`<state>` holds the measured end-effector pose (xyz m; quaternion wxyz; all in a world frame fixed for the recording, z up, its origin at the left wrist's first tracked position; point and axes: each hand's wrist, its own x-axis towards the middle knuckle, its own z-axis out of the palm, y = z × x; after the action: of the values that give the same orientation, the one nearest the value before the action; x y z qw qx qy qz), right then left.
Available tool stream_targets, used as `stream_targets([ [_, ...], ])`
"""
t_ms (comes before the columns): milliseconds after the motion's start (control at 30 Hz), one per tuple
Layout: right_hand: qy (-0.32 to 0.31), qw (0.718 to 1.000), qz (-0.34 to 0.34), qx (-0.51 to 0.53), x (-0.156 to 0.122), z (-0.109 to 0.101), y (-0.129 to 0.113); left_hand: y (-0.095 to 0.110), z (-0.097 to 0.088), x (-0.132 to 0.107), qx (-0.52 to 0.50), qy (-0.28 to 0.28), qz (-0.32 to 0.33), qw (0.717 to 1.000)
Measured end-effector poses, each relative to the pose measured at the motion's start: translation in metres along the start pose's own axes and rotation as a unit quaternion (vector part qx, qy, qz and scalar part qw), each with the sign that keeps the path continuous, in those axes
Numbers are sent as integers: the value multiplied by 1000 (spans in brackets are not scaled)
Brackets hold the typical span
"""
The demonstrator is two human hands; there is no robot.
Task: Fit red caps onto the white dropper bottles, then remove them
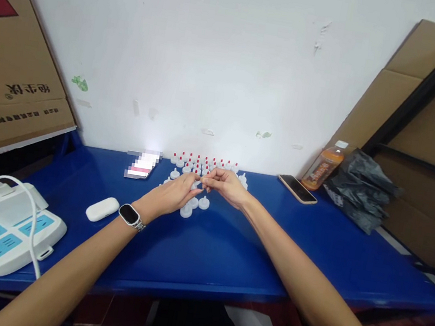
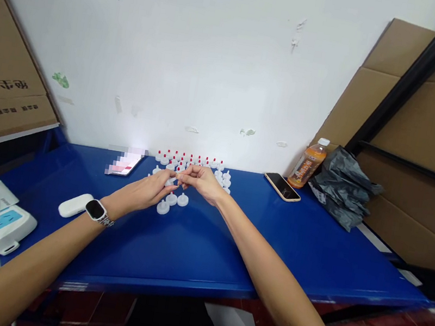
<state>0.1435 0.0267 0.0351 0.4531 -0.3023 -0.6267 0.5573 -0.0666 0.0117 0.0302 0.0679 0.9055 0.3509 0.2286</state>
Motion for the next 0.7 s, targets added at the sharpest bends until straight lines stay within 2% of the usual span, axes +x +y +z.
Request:
stream_targets([
  [233, 2, 999, -19, -30, -1, 4, -6, 7, 1, 3, -18, -7, -17, 1000],
  [333, 37, 996, -48, -69, 4, -1, -6, 3, 0, 6, -30, 31, -27, 999],
  [400, 88, 987, -78, -108, 11, -9, -5, -6, -2, 7, -29, 70, -33, 997],
  [467, 136, 970, -97, -179, 19, -18, -4, -19, -6, 6, -28, 99, -35, 994],
  [533, 143, 943, -94, -287, 27, -24, -1, -31, -10, 3, -22, 113, -41, 992],
  [633, 89, 888, -75, -444, 36, -26, 5, -44, -12, -2, -8, 114, -56, 992],
  [700, 59, 856, -72, -509, 40, -22, 8, -48, -11, -3, -4, 110, -62, 992],
])
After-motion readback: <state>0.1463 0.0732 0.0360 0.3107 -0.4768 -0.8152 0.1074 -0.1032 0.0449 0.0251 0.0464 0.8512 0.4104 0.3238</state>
